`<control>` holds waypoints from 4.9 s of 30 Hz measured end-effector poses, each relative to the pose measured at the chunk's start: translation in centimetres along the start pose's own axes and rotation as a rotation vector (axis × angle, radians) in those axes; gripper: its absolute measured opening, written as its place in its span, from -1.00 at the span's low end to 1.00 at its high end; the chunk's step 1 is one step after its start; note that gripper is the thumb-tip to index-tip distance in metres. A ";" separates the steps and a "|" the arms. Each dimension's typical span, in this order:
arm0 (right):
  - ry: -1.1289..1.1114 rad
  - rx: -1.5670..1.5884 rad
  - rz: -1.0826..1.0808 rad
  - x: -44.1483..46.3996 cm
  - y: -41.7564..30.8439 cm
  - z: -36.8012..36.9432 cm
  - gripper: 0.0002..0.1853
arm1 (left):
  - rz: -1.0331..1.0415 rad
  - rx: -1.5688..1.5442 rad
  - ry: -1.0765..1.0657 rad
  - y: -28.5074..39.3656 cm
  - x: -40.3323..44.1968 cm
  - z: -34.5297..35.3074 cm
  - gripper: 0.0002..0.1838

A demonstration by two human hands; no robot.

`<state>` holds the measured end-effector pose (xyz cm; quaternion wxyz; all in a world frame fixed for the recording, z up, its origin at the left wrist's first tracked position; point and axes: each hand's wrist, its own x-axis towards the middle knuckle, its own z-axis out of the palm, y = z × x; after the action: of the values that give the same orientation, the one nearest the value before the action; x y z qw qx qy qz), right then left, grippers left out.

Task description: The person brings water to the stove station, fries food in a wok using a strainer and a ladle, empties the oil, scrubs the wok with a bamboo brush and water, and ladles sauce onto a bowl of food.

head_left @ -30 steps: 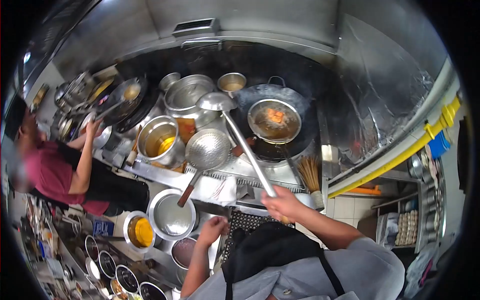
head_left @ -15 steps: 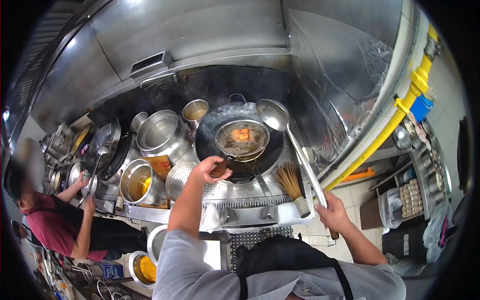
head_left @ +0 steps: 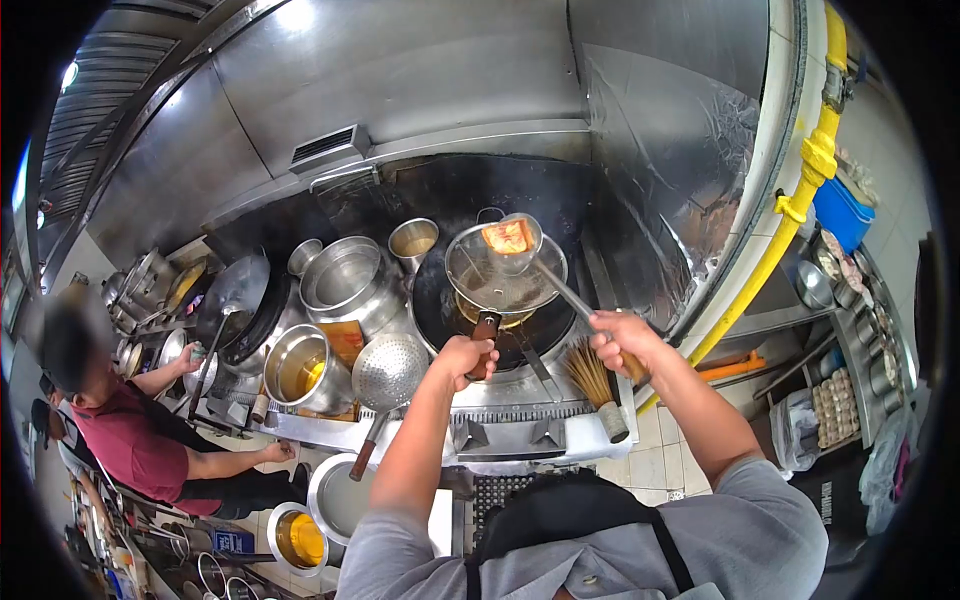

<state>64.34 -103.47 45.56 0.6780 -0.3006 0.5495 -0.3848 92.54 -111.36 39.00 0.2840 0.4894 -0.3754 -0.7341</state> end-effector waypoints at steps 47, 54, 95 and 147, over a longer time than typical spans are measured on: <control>-0.440 0.645 0.147 2.7 7.0 -1.6 -0.92 | -0.021 -0.090 0.027 -1.7 -2.7 -2.1 -0.91; -0.086 -0.116 -0.183 5.0 8.3 -0.8 -0.44 | -0.089 -0.174 -0.012 0.5 -2.5 -3.7 -0.88; 0.088 -0.911 -0.663 9.5 11.1 19.6 -0.42 | 0.052 0.028 0.213 -14.0 -16.5 -12.8 -0.76; -0.009 0.107 0.209 9.9 11.9 -0.3 -0.77 | -0.269 0.220 0.287 -4.1 4.3 -7.3 -0.86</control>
<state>67.26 -105.69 30.56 0.7320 -0.2069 0.5532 -0.3396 97.59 -114.41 31.69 0.1787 0.6626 -0.3403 -0.6428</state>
